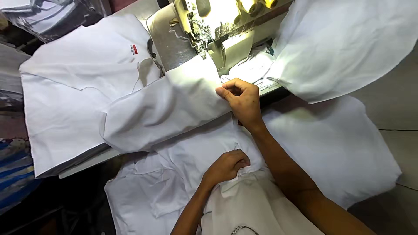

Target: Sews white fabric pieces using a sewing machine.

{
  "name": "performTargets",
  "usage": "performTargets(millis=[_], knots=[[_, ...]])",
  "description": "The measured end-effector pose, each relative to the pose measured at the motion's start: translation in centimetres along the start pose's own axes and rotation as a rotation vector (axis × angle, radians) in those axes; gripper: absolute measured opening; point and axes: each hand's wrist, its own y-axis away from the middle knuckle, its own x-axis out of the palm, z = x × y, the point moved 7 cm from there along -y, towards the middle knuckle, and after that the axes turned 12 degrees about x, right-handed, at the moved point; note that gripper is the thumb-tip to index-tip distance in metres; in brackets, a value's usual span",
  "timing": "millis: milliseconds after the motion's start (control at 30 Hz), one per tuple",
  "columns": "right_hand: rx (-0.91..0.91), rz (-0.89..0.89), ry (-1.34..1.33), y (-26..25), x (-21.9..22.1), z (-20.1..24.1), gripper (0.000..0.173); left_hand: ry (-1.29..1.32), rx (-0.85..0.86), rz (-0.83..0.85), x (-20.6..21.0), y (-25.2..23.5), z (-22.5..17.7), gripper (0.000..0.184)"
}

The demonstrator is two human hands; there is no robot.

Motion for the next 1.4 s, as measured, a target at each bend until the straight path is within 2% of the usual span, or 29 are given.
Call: performTargets(millis=[67, 100, 200, 267, 333, 367, 433, 500, 533, 600, 633, 700, 733, 767, 800, 867, 900, 933, 967, 1033, 1133, 1167, 1267, 1400], knots=[[0.004, 0.014, 0.019, 0.0, 0.1, -0.1, 0.014, 0.001, 0.045, -0.018, -1.9, 0.1, -0.8, 0.016], [-0.009, 0.014, 0.049, -0.1, 0.1, 0.0, 0.015, -0.071, 0.045, -0.132, -4.3, 0.8, -1.7, 0.017], [-0.070, -0.021, 0.128, 0.0, 0.0, 0.3, 0.016, -0.571, -0.100, -0.759, -15.2, 7.8, -5.7, 0.025], [-0.121, -0.040, 0.132, 0.4, -0.2, 0.5, 0.015, -0.938, -0.306, -1.098, -22.1, 14.8, -8.0, 0.058], [-0.148, -0.034, 0.085, 0.6, -0.2, 0.7, 0.014, -1.082, -0.592, -1.262, -26.3, 19.4, -8.2, 0.089], [-0.144, -0.014, 0.053, 0.7, -0.2, 0.7, 0.013, -1.069, -0.718, -1.278, -27.5, 20.4, -7.4, 0.097], [-0.130, 0.042, -0.022, 0.6, 0.1, 0.7, 0.011, -1.065, -0.886, -1.251, -28.7, 20.8, -5.3, 0.096], [-0.088, 0.073, -0.083, 0.6, 0.1, 0.4, 0.009, -1.109, -0.920, -1.176, -29.2, 20.1, -5.1, 0.072], [-0.065, 0.076, -0.095, 0.6, 0.1, 0.2, 0.010, -1.113, -0.909, -1.146, -29.3, 19.7, -5.4, 0.057], [-0.020, 0.076, -0.109, 0.6, 0.1, -0.3, 0.011, -1.006, -0.847, -1.166, -29.2, 20.0, -5.7, 0.045], [-0.008, 0.076, -0.123, 0.4, 0.2, -0.5, 0.011, -0.895, -0.762, -1.262, -29.3, 20.7, -6.0, 0.041], [-0.008, 0.088, -0.139, 0.3, 0.4, -0.7, 0.010, -0.500, -0.486, -1.498, -29.4, 22.3, -6.0, 0.033], [-0.016, 0.097, -0.142, 0.3, 0.4, -0.7, 0.009, -0.310, -0.392, -1.578, -29.3, 22.7, -5.7, 0.030], [-0.019, 0.101, -0.144, 0.3, 0.5, -0.7, 0.008, -0.190, -0.375, -1.604, -29.2, 22.7, -5.3, 0.032], [-0.021, 0.107, -0.146, 0.2, 0.6, -0.7, 0.008, -0.124, -0.404, -1.558, -28.9, 22.5, -4.9, 0.037], [-0.018, 0.115, -0.145, 0.1, 0.8, -0.8, 0.009, -0.036, -0.468, -1.271, -27.9, 21.7, -4.2, 0.051], [-0.016, 0.112, -0.142, 0.1, 0.7, -0.8, 0.009, -0.004, -0.485, -1.142, -27.4, 21.5, -4.3, 0.062], [-0.014, 0.106, -0.139, 0.1, 0.5, -0.9, 0.010, -0.001, -0.511, -1.082, -27.0, 21.4, -4.6, 0.063], [-0.015, 0.102, -0.135, 0.2, 0.3, -0.9, 0.009, -0.006, -0.518, -1.075, -26.7, 21.4, -4.9, 0.053], [-0.011, 0.098, -0.135, 0.4, 0.1, -0.9, 0.009, 0.001, -0.426, -1.140, -26.3, 21.3, -5.5, 0.030], [-0.010, 0.091, -0.145, 0.5, -0.1, -0.6, 0.010, 0.137, -0.124, -1.329, -25.7, 20.8, -5.3, 0.018], [-0.012, 0.093, -0.146, 0.5, -0.1, -0.6, 0.010, 0.146, -0.072, -1.391, -25.5, 20.5, -5.0, 0.018], [-0.022, 0.087, -0.149, 0.3, 0.0, -0.9, 0.010, -0.002, -0.162, -1.498, -24.8, 19.9, -4.0, 0.017], [-0.038, 0.083, -0.142, 0.0, 0.3, -1.5, 0.011, -0.023, -0.234, -1.508, -24.5, 19.9, -2.6, 0.016]])
